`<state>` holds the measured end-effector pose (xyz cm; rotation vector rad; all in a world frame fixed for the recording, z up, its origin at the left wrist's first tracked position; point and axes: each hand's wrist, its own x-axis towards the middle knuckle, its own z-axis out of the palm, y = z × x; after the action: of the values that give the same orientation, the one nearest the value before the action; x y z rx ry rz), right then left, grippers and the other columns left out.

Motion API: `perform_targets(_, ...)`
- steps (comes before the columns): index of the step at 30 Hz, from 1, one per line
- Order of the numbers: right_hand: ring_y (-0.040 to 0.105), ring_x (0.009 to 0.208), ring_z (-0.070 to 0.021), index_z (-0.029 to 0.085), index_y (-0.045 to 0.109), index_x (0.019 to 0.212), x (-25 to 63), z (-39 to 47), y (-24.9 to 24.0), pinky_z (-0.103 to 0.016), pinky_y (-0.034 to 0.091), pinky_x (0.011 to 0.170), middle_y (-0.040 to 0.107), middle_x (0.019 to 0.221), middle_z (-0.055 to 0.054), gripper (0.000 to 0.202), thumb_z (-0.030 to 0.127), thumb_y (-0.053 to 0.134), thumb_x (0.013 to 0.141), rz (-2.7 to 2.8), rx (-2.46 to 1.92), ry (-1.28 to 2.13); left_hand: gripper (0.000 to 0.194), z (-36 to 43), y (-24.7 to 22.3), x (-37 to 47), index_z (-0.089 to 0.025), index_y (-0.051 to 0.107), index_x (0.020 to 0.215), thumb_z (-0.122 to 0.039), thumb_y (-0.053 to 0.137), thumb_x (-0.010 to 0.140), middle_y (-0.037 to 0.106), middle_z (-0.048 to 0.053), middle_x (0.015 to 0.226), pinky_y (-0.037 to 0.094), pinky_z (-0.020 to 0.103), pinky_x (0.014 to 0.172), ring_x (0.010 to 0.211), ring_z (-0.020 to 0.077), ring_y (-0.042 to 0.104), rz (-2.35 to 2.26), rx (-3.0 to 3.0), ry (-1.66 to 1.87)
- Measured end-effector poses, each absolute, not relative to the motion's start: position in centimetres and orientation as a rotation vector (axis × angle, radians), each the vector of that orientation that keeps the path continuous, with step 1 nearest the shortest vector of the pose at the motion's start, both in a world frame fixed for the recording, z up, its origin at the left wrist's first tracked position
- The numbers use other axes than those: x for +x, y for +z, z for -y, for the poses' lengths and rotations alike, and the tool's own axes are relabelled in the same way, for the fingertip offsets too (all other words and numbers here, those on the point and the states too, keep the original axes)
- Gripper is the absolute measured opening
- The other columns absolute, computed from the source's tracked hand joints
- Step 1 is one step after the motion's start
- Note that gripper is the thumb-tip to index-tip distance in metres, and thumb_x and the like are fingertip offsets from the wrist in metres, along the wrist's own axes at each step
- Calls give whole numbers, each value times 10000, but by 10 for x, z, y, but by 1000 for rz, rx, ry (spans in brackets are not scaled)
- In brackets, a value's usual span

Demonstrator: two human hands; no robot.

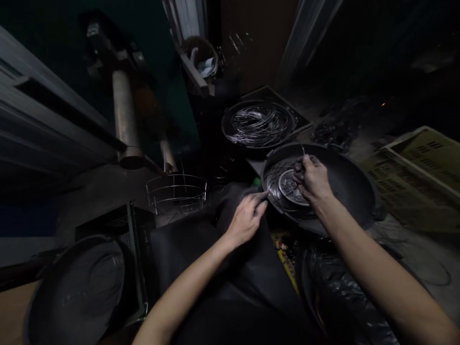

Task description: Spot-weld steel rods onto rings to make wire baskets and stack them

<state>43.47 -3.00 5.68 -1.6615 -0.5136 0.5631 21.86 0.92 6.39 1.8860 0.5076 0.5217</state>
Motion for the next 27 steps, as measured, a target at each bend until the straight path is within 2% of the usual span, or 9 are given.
perform_targets(4, 165, 428, -77, 240, 361, 699, 383, -5, 119, -220, 148, 383, 270, 577, 58, 339, 425, 631, 787, 411, -1254, 875, 382, -9, 65, 225, -192, 523, 1253, -378, 412, 938, 607, 107, 1246, 431, 427, 1040, 1183, 241, 548, -564, 1842, 470)
perform_targets(6, 124, 437, -73, 230, 358, 625, 363, -22, 143, -226, 131, 370, 225, 578, 54, 375, 393, 648, 799, 433, -1187, 1028, 359, -14, 64, 211, -202, 564, 1180, -403, 381, 947, 677, 76, 1017, 507, 367, 906, 966, 208, 628, -598, 1787, 421)
perform_targets(9, 93, 438, -67, 220, 352, 550, 347, -51, 163, -228, 126, 364, 183, 585, 53, 406, 320, 623, 835, 532, -1126, 1150, 358, -22, 59, 182, -201, 616, 1059, -417, 350, 956, 628, 26, 762, 510, 270, 727, 703, 143, 586, -659, 1703, 425)
perform_targets(12, 268, 450, -81, 239, 444, 596, 322, -72, 162, -235, 264, 399, 323, 616, 17, 301, 306, 618, 833, 589, -1132, 1040, 388, -31, 55, 161, -176, 639, 996, -438, 358, 950, 557, 10, 673, 476, 231, 659, 609, 110, 525, -756, 1612, 552)
perform_targets(15, 519, 691, -166, 244, 568, 714, 282, -69, 144, -301, 444, 604, 544, 757, -44, 204, 415, 650, 789, 900, -1311, 841, 417, -44, 62, 145, -164, 634, 991, -456, 339, 952, 495, -14, 584, 462, 230, 622, 536, 102, 482, -914, 1551, 701)
perform_targets(17, 551, 776, -189, 229, 601, 768, 259, -63, 127, -312, 460, 681, 602, 812, -54, 254, 479, 641, 783, 1146, -1424, 736, 385, -56, 75, 124, -175, 634, 992, -442, 361, 947, 555, -1, 627, 481, 247, 652, 580, 121, 533, -964, 1634, 688)
perform_targets(21, 472, 497, -103, 211, 555, 823, 244, -89, 99, -227, 377, 441, 573, 677, -1, 302, 511, 595, 818, 1040, -1376, 940, 307, -84, 97, 50, -220, 582, 1162, -359, 471, 913, 665, 60, 1074, 478, 323, 917, 983, 185, 624, -961, 1957, 701)
perform_targets(24, 367, 382, -63, 190, 537, 846, 247, -137, 88, -187, 256, 337, 519, 581, 43, 311, 473, 648, 784, 861, -1269, 1120, 681, -115, 92, 6, -203, 356, 1390, -320, 635, 781, 505, 134, 1338, 381, 439, 1048, 1219, 268, 494, -1053, 2146, 879)
perform_targets(27, 335, 362, -43, 180, 516, 827, 246, -172, 80, -156, 229, 327, 498, 539, 66, 307, 413, 699, 748, 756, -1204, 1259, 965, -148, 65, 3, -191, 243, 1438, -323, 744, 623, 427, 169, 1373, 320, 524, 1059, 1270, 352, 407, -1020, 2294, 880)
